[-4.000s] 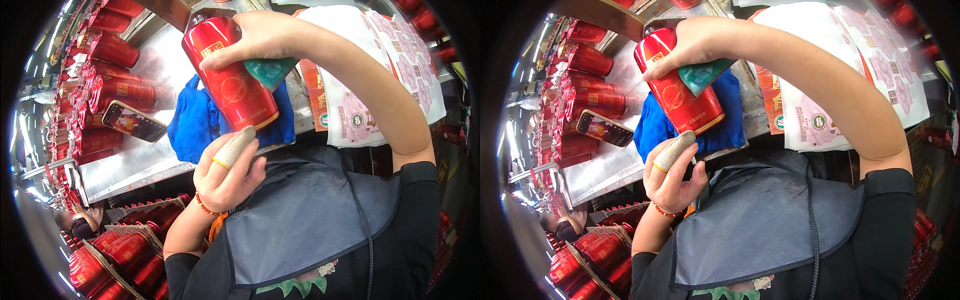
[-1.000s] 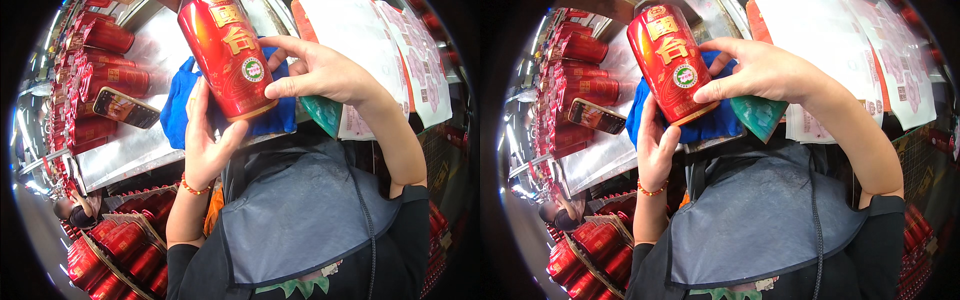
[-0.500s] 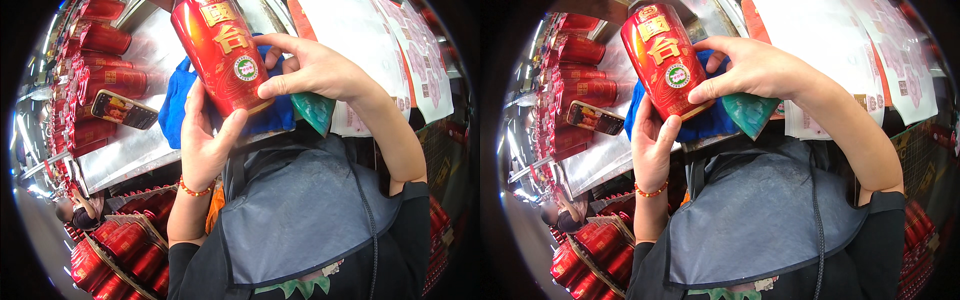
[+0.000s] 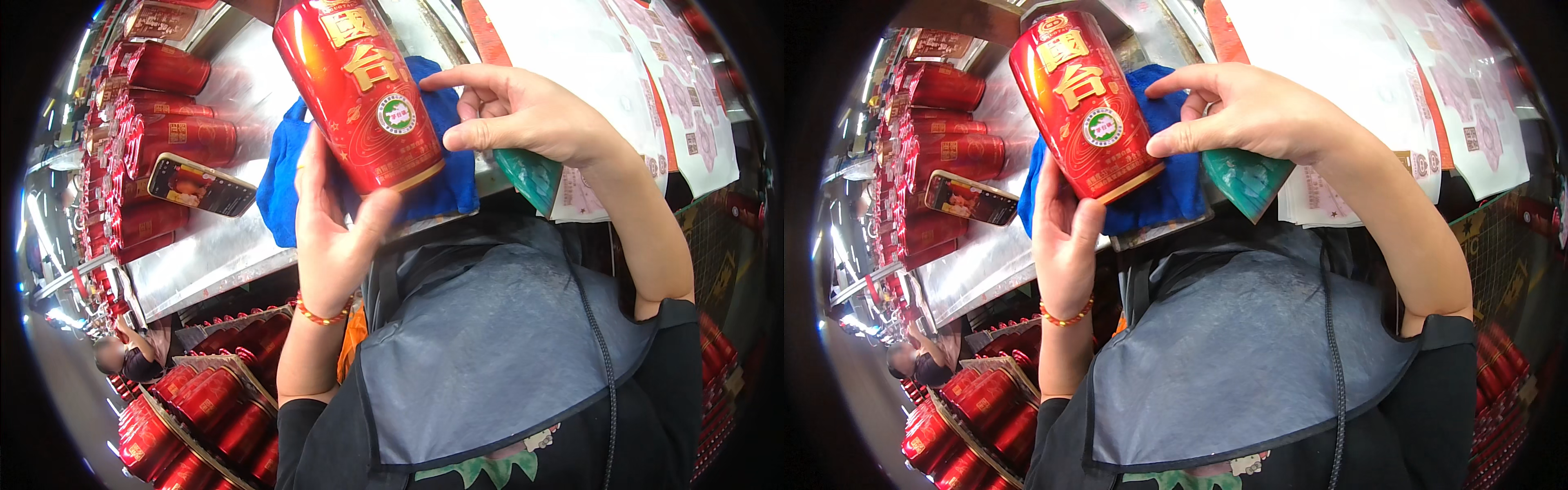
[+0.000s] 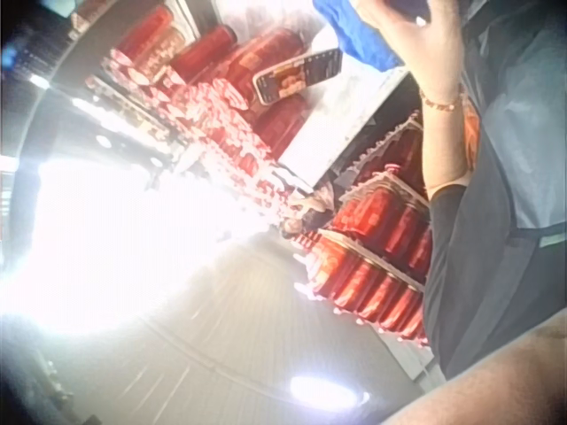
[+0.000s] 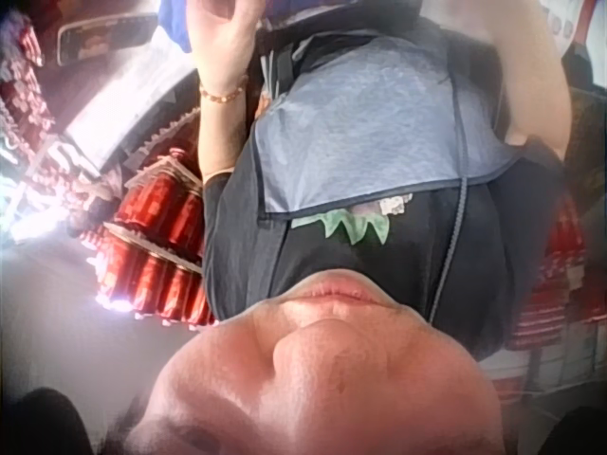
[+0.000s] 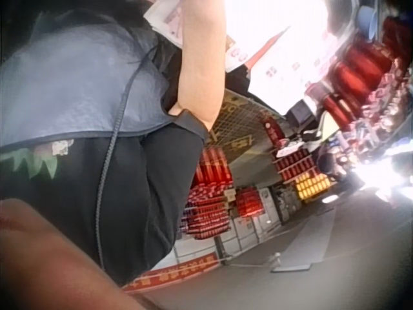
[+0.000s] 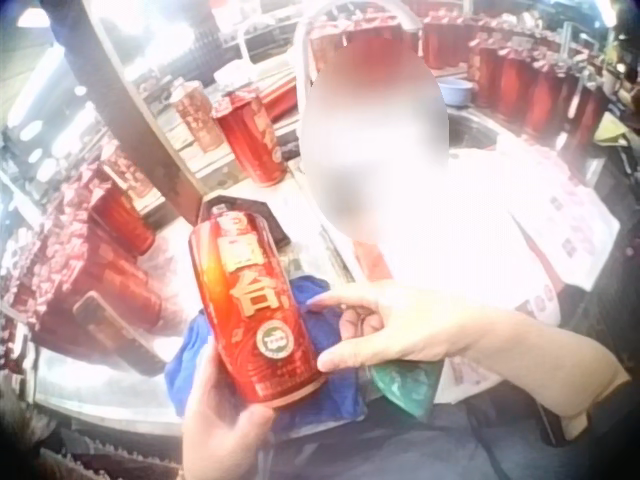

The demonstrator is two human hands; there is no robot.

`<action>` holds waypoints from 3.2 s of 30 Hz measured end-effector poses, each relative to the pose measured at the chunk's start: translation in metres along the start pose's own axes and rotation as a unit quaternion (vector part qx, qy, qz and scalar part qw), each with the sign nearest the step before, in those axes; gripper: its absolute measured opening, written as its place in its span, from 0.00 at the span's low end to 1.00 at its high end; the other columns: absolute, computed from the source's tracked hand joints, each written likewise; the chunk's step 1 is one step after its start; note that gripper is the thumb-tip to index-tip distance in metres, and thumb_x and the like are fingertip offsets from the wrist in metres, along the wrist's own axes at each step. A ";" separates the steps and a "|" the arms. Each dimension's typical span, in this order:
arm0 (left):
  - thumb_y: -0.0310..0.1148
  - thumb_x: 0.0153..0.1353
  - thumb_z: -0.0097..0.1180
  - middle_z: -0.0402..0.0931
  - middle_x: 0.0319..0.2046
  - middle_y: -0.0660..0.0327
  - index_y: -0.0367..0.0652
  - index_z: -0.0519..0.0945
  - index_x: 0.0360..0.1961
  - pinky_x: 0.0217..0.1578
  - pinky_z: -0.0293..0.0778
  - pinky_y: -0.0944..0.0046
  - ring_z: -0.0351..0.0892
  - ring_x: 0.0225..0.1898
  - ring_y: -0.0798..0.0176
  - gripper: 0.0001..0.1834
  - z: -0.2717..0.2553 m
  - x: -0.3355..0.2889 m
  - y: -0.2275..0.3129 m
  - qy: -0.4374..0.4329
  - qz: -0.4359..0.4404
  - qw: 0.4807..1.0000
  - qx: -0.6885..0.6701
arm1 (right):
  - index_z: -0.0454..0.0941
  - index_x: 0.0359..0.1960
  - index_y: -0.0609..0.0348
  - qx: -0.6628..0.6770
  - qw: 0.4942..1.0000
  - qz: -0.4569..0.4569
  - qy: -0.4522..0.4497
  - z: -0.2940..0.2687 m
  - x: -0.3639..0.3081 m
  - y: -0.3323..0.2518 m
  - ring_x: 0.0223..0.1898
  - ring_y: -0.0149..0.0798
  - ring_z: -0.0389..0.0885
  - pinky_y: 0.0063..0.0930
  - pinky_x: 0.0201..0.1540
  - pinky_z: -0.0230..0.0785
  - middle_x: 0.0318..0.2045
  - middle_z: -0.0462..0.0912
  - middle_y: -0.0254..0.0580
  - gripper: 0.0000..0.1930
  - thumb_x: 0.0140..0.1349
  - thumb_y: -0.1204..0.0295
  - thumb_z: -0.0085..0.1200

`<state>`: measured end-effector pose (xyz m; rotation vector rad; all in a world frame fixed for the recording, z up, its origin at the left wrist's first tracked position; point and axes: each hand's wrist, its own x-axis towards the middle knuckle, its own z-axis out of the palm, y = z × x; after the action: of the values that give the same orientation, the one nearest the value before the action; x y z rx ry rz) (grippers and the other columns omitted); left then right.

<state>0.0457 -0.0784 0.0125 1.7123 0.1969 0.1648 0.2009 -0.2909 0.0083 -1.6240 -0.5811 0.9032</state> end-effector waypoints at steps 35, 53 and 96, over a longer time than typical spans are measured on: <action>0.40 0.48 0.77 0.72 0.65 0.49 0.35 0.77 0.64 0.66 0.63 0.53 0.68 0.62 0.48 0.42 0.002 -0.010 0.009 0.081 0.323 0.795 0.507 | 0.62 0.71 0.72 -0.055 0.995 -0.033 0.075 0.015 0.015 -0.031 0.33 0.20 0.76 0.14 0.36 0.70 0.34 0.74 0.29 0.42 0.62 0.63 0.71; 0.24 0.47 0.71 0.87 0.44 0.57 0.42 0.89 0.44 0.45 0.76 0.64 0.78 0.47 0.59 0.19 -0.007 -0.032 -0.005 0.042 0.417 0.785 0.455 | 0.71 0.65 0.69 -0.030 0.993 -0.095 0.062 0.013 0.044 -0.015 0.28 0.23 0.75 0.18 0.31 0.68 0.26 0.75 0.29 0.49 0.48 0.48 0.79; 0.26 0.45 0.70 0.87 0.46 0.68 0.49 0.90 0.45 0.50 0.75 0.67 0.76 0.49 0.61 0.21 -0.017 -0.028 -0.005 0.038 0.412 0.791 0.452 | 0.64 0.70 0.63 0.005 0.999 -0.013 -0.035 0.004 0.047 -0.019 0.57 0.34 0.81 0.29 0.61 0.75 0.56 0.82 0.46 0.41 0.59 0.62 0.72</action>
<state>0.0146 -0.0680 0.0100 2.6624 -0.5330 0.9058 0.2263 -0.2475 0.0149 -1.5776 -0.6443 0.9451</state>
